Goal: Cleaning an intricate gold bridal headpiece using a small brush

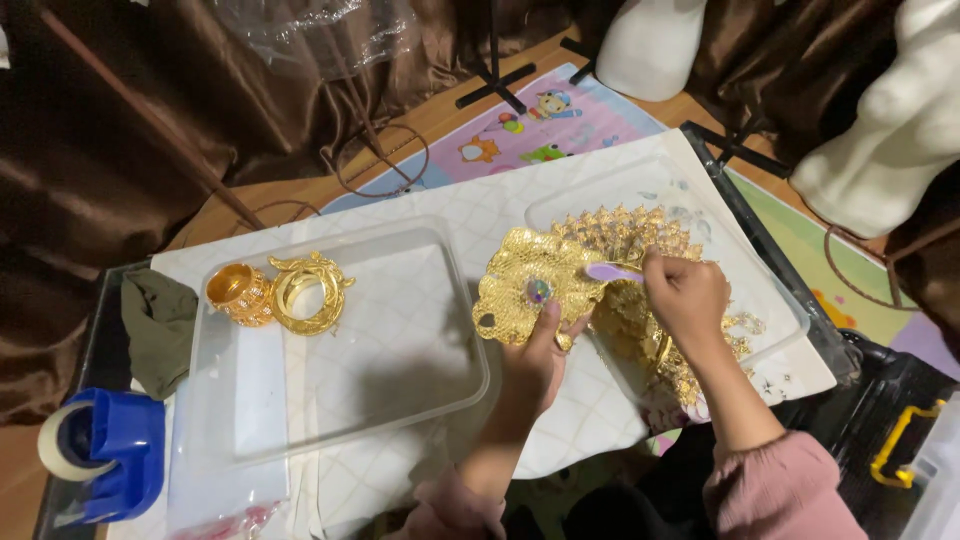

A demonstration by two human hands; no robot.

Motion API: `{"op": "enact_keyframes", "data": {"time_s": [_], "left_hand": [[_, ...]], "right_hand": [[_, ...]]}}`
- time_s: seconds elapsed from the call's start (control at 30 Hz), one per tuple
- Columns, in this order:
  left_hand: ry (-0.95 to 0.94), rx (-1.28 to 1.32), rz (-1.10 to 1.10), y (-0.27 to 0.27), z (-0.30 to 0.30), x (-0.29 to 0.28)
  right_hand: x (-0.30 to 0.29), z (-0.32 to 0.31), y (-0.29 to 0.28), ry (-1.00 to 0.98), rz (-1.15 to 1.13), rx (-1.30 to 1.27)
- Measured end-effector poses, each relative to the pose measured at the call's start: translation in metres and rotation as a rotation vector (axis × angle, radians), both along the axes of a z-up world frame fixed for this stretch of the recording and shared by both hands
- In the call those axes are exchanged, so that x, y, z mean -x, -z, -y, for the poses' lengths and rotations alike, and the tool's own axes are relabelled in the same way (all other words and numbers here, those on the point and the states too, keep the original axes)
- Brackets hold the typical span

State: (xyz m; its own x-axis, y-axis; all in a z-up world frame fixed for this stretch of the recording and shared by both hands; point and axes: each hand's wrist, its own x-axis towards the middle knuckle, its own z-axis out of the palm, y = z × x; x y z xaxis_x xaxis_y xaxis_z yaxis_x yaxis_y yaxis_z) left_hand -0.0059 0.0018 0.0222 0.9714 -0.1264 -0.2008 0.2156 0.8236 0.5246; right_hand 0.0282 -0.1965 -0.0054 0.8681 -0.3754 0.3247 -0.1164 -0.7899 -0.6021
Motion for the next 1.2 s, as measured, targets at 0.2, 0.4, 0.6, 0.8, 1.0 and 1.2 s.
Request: {"op": "enact_keyframes", "data": {"time_s": [0.2,0.4,0.6,0.8,1.0,1.2], "left_hand": [[-0.073,-0.048,0.074,0.051,0.017,-0.027],[-0.117,-0.047,-0.067,0.005,0.018,-0.016],[0.032,-0.092,0.02,0.041,0.022,-0.026],[-0.002,-0.351,0.159,0.04,0.03,-0.048],[0.051,-0.237,0.284,0.05,0.029,-0.092],[0.056,-0.193,0.147,0.16,0.023,-0.12]], "right_hand": [[-0.002,-0.008,-0.011,0.094,0.084,-0.12],[-0.007,-0.003,0.013,0.088,0.202,0.006],[-0.008,-0.002,0.021,0.039,0.191,0.071],[-0.009,0.001,-0.011,0.1,0.251,-0.087],[-0.024,-0.004,-0.006,0.153,0.257,-0.181],[-0.041,-0.012,-0.003,0.112,0.11,0.103]]}}
